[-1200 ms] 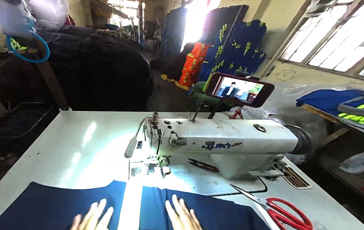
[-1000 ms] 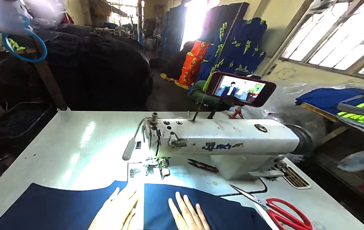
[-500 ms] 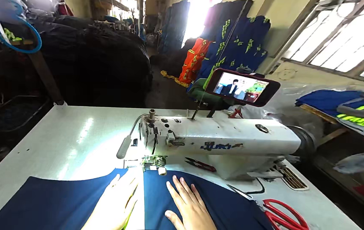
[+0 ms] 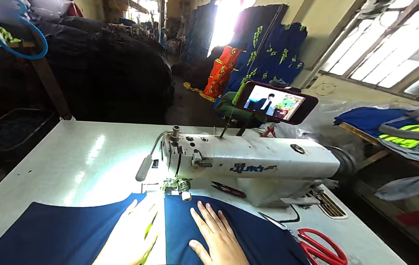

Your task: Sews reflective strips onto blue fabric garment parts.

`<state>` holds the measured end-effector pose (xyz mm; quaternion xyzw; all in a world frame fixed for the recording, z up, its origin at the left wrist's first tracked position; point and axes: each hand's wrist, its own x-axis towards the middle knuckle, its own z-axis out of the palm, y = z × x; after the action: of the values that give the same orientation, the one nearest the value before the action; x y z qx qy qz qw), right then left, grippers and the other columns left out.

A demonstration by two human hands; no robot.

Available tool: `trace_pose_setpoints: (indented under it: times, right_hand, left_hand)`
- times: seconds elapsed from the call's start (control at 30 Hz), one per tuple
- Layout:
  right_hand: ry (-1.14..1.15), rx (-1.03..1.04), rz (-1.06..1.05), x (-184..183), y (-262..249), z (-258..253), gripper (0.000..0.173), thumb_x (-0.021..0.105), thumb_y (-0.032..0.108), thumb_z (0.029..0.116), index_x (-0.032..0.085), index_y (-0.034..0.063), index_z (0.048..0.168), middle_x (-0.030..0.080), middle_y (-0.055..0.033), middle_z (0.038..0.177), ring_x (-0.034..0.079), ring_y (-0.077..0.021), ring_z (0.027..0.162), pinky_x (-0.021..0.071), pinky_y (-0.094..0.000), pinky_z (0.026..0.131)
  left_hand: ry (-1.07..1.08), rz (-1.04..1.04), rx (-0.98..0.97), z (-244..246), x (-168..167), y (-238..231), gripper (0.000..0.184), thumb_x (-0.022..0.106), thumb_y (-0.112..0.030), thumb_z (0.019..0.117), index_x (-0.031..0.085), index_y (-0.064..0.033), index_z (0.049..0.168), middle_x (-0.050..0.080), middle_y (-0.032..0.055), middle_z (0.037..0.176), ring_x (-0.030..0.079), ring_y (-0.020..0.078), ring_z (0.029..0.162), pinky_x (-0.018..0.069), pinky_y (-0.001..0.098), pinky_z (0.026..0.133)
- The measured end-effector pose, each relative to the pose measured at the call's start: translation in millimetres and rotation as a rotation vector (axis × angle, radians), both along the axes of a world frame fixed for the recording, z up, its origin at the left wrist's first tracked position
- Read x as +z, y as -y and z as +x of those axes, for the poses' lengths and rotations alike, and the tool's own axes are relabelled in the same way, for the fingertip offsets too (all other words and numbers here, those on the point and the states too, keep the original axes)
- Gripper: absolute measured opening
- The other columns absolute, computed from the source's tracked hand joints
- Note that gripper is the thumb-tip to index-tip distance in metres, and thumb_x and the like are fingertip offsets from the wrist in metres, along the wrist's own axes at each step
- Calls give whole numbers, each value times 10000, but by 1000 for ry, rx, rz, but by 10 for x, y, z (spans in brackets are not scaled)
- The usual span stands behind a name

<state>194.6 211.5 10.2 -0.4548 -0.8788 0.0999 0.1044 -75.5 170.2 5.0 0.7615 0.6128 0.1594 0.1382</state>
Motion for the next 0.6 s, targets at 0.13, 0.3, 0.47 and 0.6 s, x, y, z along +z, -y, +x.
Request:
trace_pose_setpoints:
  times: [0.13, 0.3, 0.47, 0.6]
  right_hand:
    - [10, 2, 44, -46, -93, -24, 660, 416, 583, 1031, 484, 178, 1547, 403, -101, 1630, 356, -333, 1516, 252, -616, 1213]
    - [-173, -129, -31, 155, 212, -241, 612, 580, 349, 1009, 491, 1, 1505, 403, -301, 1570, 359, -522, 1461, 245, -701, 1180]
    - [-50, -120, -42, 53, 644, -85, 715, 464, 579, 1025, 478, 79, 1535, 403, -271, 1583, 354, -489, 1477, 202, -684, 1204]
    - [31, 87, -33, 17, 308, 419, 690, 449, 595, 1020, 493, 140, 1537, 403, -189, 1612, 367, -449, 1485, 295, -655, 1186]
  left_hand:
    - [-16, -7, 22, -7, -16, -109, 568, 368, -382, 1047, 414, -194, 1581, 318, -40, 1674, 274, 144, 1548, 188, 524, 1257]
    - [-33, 10, 128, 22, 40, -43, 555, 440, -426, 1039, 500, -175, 1531, 396, 53, 1635, 347, 280, 1522, 201, 625, 1223]
    - [-23, 96, 522, -194, 137, 756, 537, 567, -386, 1021, 576, -65, 1450, 470, 262, 1536, 409, 522, 1426, 164, 791, 1137]
    - [-83, -18, 535, -875, -2, 1170, 691, 509, -522, 1023, 420, -107, 1569, 299, 287, 1627, 267, 550, 1488, 127, 783, 1148]
